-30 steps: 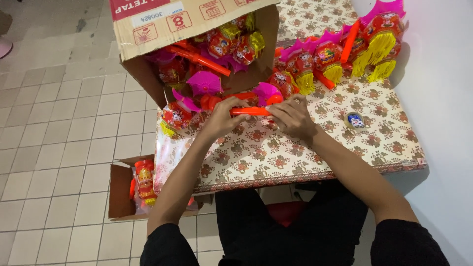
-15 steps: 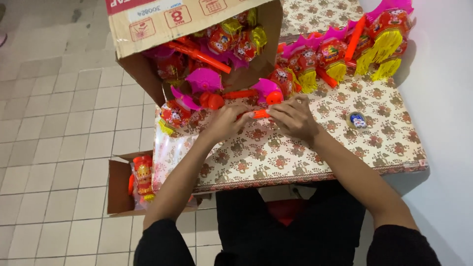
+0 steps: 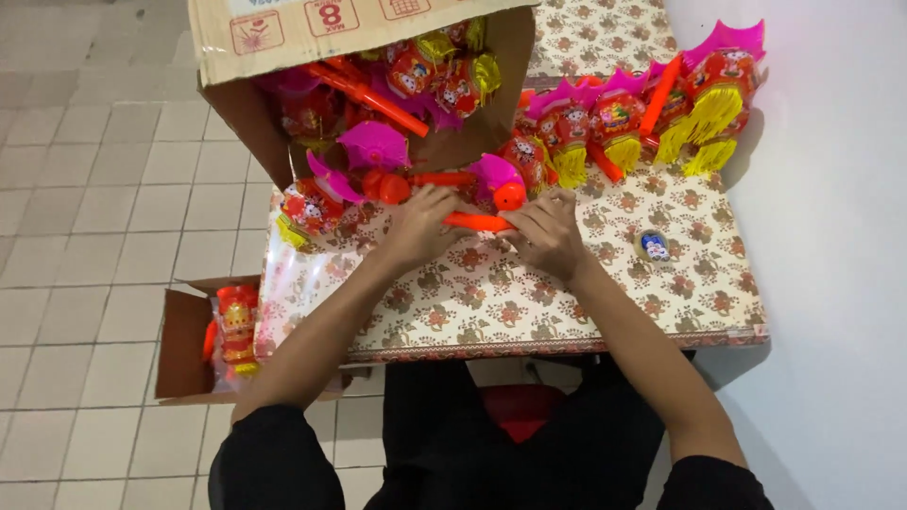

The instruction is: Assembling colorful plastic lanterns by hand from components stored in a cardboard box.

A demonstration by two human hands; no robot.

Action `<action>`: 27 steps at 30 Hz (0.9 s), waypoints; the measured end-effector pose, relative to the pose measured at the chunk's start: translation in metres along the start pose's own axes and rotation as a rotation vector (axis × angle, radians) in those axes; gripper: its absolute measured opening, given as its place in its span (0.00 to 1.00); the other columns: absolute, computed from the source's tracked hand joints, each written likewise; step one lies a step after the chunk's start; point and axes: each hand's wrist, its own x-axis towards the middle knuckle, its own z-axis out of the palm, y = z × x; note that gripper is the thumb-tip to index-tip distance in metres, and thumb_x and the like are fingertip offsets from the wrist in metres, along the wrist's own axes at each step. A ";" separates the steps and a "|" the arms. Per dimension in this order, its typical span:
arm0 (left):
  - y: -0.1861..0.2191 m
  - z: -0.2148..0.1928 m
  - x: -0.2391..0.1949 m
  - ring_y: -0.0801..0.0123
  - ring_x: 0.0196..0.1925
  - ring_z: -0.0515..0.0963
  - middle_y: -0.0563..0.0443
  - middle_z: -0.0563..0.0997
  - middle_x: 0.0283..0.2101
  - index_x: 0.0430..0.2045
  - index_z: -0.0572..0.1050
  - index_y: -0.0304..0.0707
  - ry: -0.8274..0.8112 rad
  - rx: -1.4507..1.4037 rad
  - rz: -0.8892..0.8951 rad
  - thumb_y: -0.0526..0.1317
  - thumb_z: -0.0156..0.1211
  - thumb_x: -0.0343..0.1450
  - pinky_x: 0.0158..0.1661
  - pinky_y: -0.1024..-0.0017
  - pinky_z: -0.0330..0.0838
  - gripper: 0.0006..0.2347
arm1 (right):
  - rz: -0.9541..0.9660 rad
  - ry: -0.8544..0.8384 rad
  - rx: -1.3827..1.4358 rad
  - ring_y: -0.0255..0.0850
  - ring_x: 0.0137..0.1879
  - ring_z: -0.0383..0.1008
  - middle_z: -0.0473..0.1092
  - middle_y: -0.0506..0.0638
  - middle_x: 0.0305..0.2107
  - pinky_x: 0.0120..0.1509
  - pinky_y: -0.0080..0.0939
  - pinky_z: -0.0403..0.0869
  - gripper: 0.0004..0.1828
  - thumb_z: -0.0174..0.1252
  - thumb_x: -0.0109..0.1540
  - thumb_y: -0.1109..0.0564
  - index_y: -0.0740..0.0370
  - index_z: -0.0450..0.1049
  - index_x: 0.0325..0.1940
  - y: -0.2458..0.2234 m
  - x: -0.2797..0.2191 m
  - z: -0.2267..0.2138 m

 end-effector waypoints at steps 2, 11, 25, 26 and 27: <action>-0.007 0.012 -0.004 0.60 0.45 0.75 0.54 0.75 0.38 0.34 0.76 0.43 0.066 0.281 0.130 0.48 0.67 0.69 0.35 0.67 0.76 0.11 | 0.024 -0.007 0.012 0.39 0.33 0.72 0.73 0.46 0.25 0.61 0.49 0.61 0.18 0.57 0.70 0.42 0.58 0.81 0.40 -0.001 0.002 -0.002; 0.000 -0.011 0.013 0.63 0.41 0.79 0.48 0.78 0.39 0.46 0.73 0.42 0.444 -0.563 -0.136 0.43 0.81 0.61 0.41 0.66 0.76 0.24 | 0.100 0.076 0.026 0.42 0.34 0.73 0.75 0.48 0.27 0.62 0.52 0.60 0.17 0.62 0.68 0.42 0.57 0.84 0.44 0.004 0.003 0.010; 0.030 -0.024 0.026 0.60 0.50 0.85 0.37 0.84 0.47 0.51 0.76 0.28 0.582 -0.754 -0.127 0.30 0.68 0.70 0.48 0.68 0.80 0.15 | 0.198 0.152 0.248 0.47 0.31 0.73 0.76 0.53 0.30 0.42 0.42 0.72 0.15 0.67 0.65 0.50 0.66 0.82 0.46 -0.026 0.056 -0.001; 0.031 -0.024 0.027 0.60 0.50 0.84 0.37 0.84 0.47 0.52 0.76 0.28 0.559 -0.767 -0.104 0.30 0.67 0.71 0.48 0.67 0.80 0.15 | 0.221 0.152 0.240 0.48 0.31 0.74 0.76 0.53 0.30 0.41 0.43 0.72 0.16 0.63 0.67 0.49 0.66 0.82 0.46 -0.027 0.053 0.001; 0.033 -0.026 0.028 0.60 0.50 0.84 0.37 0.84 0.47 0.52 0.76 0.28 0.552 -0.767 -0.104 0.30 0.67 0.71 0.48 0.67 0.80 0.15 | 0.227 0.156 0.238 0.48 0.31 0.74 0.76 0.53 0.30 0.41 0.43 0.72 0.16 0.63 0.67 0.49 0.66 0.82 0.46 -0.026 0.050 0.001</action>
